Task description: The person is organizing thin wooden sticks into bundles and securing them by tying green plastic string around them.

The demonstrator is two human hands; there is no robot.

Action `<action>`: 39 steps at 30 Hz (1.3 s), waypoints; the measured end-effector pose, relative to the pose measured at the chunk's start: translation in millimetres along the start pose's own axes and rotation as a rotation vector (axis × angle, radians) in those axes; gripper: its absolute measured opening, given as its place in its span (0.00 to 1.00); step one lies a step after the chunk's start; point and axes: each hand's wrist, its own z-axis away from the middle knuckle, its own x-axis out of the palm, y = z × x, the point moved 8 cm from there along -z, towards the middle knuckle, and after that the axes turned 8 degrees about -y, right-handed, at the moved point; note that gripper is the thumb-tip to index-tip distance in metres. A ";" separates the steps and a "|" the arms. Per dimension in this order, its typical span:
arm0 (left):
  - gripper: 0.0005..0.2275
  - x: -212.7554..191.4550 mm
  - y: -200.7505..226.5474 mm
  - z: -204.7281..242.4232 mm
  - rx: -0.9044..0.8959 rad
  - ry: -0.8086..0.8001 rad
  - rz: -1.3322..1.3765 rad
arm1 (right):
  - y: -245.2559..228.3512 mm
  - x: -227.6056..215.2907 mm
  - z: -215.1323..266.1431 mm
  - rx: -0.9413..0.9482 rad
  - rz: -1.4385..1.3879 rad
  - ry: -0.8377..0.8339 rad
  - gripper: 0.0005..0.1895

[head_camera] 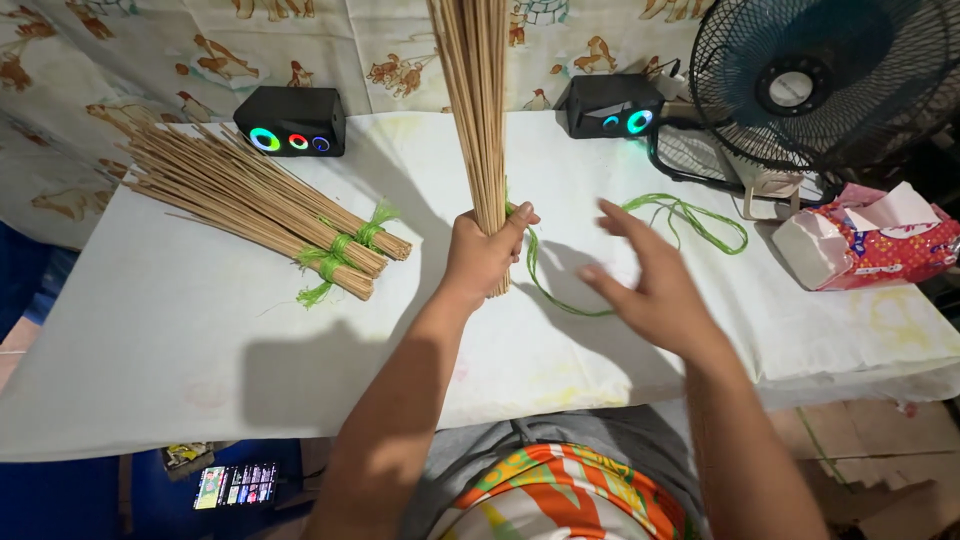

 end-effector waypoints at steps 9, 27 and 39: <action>0.11 -2.9 10.6 -1.0 0.006 0.024 -0.016 | 46.6 100.4 -55.3 0.188 -1.208 -0.083 0.17; 0.17 10.0 -8.1 1.3 -0.116 0.026 0.029 | 76.9 33.9 -14.2 0.286 -1.223 0.697 0.18; 0.24 66.4 82.8 64.5 -0.119 -0.350 0.226 | 6.5 69.9 -20.5 0.124 -0.685 -0.298 0.16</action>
